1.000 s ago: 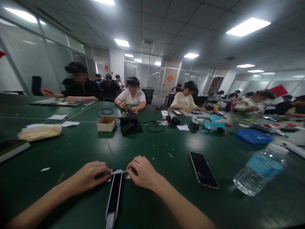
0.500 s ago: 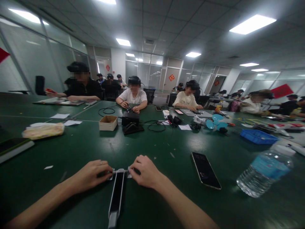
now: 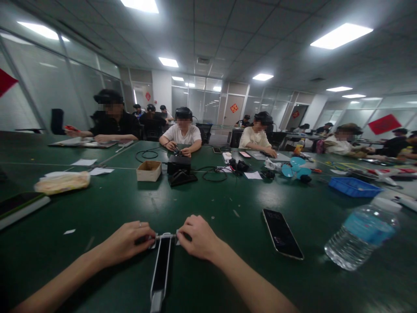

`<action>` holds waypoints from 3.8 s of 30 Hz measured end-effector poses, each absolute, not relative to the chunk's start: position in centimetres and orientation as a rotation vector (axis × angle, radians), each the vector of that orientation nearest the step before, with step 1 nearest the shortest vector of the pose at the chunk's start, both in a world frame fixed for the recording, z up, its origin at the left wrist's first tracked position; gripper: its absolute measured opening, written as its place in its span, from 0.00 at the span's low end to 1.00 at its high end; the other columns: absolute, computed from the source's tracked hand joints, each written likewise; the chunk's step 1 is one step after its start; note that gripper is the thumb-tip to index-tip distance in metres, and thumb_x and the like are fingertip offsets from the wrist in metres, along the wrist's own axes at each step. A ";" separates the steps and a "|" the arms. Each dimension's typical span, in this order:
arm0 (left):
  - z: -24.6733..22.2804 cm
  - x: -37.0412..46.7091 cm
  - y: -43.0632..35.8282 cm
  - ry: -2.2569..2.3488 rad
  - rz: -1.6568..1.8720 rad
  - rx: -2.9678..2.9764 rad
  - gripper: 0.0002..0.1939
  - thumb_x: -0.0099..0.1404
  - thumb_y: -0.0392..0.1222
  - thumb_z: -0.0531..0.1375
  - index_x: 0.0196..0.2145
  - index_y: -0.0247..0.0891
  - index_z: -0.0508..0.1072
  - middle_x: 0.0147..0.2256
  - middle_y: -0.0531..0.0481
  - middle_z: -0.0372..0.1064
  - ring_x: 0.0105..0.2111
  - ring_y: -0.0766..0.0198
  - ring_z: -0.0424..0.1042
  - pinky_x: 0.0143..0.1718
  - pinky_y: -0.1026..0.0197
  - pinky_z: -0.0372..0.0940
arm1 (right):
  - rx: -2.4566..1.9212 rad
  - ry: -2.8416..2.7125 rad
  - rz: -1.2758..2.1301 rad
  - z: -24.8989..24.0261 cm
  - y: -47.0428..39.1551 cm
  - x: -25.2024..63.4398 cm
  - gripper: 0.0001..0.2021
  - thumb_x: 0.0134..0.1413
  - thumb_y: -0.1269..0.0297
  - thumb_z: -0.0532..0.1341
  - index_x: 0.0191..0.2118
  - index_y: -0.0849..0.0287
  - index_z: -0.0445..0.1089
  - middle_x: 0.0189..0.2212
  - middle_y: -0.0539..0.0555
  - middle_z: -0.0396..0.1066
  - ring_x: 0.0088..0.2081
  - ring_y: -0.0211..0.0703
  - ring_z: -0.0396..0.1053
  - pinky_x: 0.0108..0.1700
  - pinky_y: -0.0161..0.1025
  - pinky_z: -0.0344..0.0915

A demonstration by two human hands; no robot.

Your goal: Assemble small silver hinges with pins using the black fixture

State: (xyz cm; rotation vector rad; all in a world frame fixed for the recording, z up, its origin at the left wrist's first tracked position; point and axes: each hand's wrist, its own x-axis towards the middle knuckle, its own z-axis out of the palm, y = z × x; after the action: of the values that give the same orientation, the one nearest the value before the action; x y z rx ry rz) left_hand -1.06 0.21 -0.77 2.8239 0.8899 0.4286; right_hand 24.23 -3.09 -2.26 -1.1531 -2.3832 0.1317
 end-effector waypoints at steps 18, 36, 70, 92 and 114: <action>-0.4 -1.2 0.1 0.868 0.416 2.820 0.09 0.67 0.39 0.54 0.38 0.40 0.74 0.33 0.51 0.71 0.31 0.65 0.69 0.32 0.65 0.60 | -1.909 -2.293 -0.044 -1.1 -0.9 30.5 0.10 0.61 0.73 0.54 0.36 0.62 0.74 0.35 0.61 0.72 0.37 0.48 0.71 0.37 0.40 0.63; 0.3 -1.4 -0.2 0.998 0.453 2.867 0.11 0.65 0.41 0.53 0.41 0.38 0.73 0.34 0.49 0.72 0.31 0.62 0.69 0.32 0.63 0.61 | -1.584 -2.354 0.156 -0.3 -2.5 27.4 0.11 0.51 0.76 0.58 0.41 0.63 0.72 0.35 0.57 0.72 0.34 0.42 0.70 0.36 0.37 0.66; -0.5 1.9 -3.0 0.597 1.335 2.994 0.07 0.65 0.32 0.53 0.37 0.38 0.69 0.30 0.52 0.75 0.26 0.67 0.73 0.29 0.67 0.66 | -0.958 -1.517 1.088 -2.0 -5.4 20.3 0.11 0.42 0.61 0.70 0.32 0.60 0.72 0.29 0.49 0.73 0.30 0.36 0.68 0.34 0.34 0.65; 1.0 -0.1 -0.8 1.299 0.206 2.644 0.14 0.68 0.43 0.43 0.33 0.38 0.64 0.32 0.46 0.70 0.31 0.59 0.69 0.33 0.59 0.61 | -1.157 -1.981 0.391 -2.5 -3.3 23.5 0.07 0.54 0.72 0.59 0.39 0.60 0.70 0.35 0.54 0.73 0.36 0.41 0.70 0.41 0.40 0.67; 1.3 -0.6 -0.3 1.067 0.305 2.391 0.14 0.65 0.47 0.52 0.39 0.38 0.72 0.34 0.50 0.72 0.31 0.63 0.70 0.33 0.63 0.62 | -1.323 -2.234 0.306 -1.3 -3.6 24.0 0.04 0.57 0.67 0.60 0.35 0.60 0.71 0.29 0.52 0.71 0.33 0.42 0.66 0.38 0.40 0.60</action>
State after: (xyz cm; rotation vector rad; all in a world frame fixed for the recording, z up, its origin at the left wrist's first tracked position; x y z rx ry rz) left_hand -0.58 -0.31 1.27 2.3912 1.0666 0.3052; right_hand 23.98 -3.62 -1.33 -1.3228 -2.2342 0.3057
